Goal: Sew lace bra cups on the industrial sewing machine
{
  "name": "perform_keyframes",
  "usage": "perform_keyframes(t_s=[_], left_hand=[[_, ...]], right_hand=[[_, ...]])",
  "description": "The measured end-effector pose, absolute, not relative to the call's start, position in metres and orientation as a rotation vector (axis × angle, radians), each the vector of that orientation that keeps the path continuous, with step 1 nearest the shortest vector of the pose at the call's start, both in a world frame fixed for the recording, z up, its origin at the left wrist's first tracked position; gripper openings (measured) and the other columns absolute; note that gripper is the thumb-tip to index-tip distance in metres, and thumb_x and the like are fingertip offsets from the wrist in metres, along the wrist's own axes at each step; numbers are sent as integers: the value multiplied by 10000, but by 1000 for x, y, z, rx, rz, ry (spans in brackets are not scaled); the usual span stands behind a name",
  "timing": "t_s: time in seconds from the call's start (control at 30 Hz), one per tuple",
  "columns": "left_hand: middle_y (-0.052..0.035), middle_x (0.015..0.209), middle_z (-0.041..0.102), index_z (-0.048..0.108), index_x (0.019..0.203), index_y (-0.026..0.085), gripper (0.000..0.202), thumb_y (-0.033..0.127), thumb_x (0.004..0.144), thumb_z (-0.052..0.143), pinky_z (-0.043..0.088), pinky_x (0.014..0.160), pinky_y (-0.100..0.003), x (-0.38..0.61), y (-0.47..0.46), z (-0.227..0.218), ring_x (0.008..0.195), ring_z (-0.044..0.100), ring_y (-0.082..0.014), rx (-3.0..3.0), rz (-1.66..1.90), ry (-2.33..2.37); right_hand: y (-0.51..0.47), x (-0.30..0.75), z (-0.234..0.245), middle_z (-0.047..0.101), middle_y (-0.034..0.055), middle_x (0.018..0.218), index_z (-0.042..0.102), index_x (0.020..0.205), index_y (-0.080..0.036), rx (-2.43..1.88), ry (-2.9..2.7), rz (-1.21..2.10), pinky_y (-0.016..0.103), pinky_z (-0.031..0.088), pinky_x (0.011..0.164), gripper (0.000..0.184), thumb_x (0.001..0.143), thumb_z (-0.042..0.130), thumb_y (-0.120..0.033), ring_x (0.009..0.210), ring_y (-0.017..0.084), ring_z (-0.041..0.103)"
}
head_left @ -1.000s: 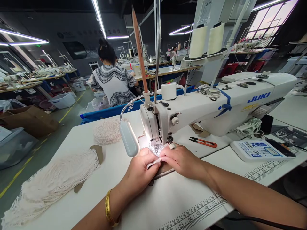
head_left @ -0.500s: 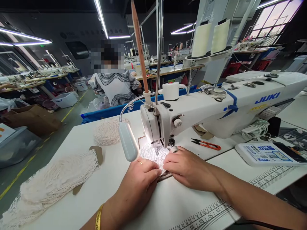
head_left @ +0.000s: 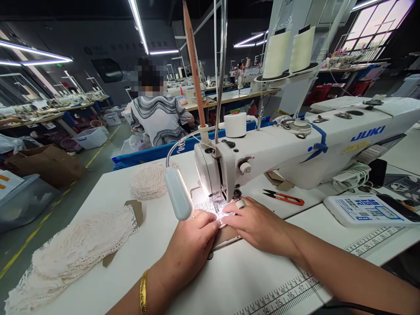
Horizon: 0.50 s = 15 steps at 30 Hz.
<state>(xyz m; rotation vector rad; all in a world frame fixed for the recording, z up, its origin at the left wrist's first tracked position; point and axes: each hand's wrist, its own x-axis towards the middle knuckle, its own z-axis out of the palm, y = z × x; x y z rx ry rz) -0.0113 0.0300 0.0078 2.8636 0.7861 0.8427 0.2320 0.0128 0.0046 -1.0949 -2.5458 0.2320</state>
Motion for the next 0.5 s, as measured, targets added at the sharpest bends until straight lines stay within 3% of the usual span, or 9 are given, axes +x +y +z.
perform_keyframes(t_s=[0.17,0.5], left_hand=[[-71,1002,789,736,1083,173,302,28,1010,481,527,689,-353,-12,24,10,844,687,-228,2884,829,742],[-65,1094,801,731,1095,175,264,86,1050,487,552,727,-365,-13,31,6,867,682,-225,2908,806,791]], right_hand=[[12,233,3,723,36,995,667,967,-209,-1055,-2572,242,368,400,849,238,919,547,-9,944,238,552],[15,229,4,686,41,921,623,916,-199,-1156,-2542,242,361,390,798,229,879,525,5,883,232,498]])
